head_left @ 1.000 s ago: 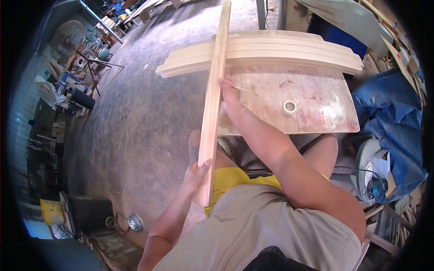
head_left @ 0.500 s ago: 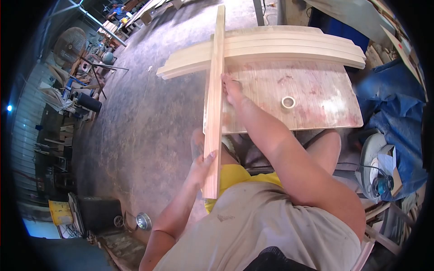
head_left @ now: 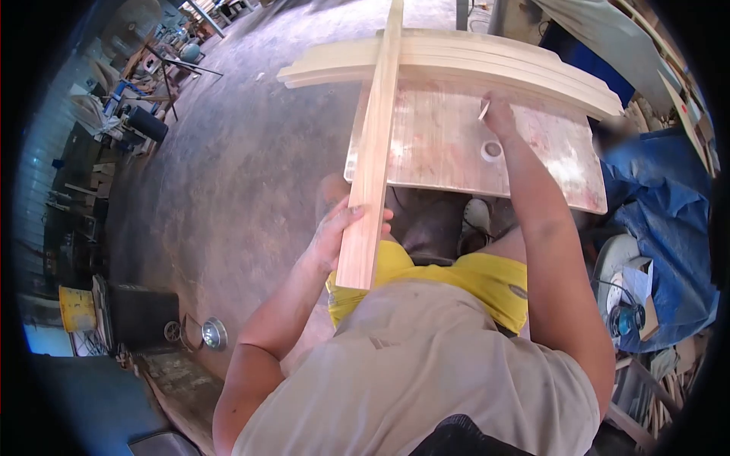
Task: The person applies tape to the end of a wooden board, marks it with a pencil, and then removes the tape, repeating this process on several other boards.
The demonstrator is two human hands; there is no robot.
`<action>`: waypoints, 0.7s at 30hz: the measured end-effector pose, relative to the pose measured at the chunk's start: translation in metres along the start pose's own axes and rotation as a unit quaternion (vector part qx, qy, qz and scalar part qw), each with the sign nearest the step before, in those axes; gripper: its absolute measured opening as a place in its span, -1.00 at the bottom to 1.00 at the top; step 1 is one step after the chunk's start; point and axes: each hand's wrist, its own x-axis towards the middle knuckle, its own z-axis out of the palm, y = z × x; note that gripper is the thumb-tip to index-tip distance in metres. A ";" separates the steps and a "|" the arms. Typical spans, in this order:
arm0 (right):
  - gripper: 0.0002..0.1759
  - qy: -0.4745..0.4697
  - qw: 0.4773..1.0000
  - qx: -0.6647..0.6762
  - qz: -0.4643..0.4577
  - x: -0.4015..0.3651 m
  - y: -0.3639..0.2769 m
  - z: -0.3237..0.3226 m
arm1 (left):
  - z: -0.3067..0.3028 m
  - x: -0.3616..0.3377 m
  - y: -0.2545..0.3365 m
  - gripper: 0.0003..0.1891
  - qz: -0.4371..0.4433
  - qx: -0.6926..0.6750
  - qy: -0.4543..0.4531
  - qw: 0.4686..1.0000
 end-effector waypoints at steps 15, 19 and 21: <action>-0.21 -0.338 0.611 0.630 0.340 -0.116 -0.157 -0.005 | 0.059 0.033 -0.036 -0.48 -0.054 -0.007 0.067 0.996; -0.34 -0.274 0.578 0.725 0.256 -0.118 -0.197 0.004 | 0.058 0.041 -0.037 -0.52 -0.017 0.040 0.070 0.997; -0.39 -0.270 0.584 0.712 0.281 -0.116 -0.201 0.001 | 0.053 0.052 -0.043 -0.54 -0.003 0.045 0.069 0.997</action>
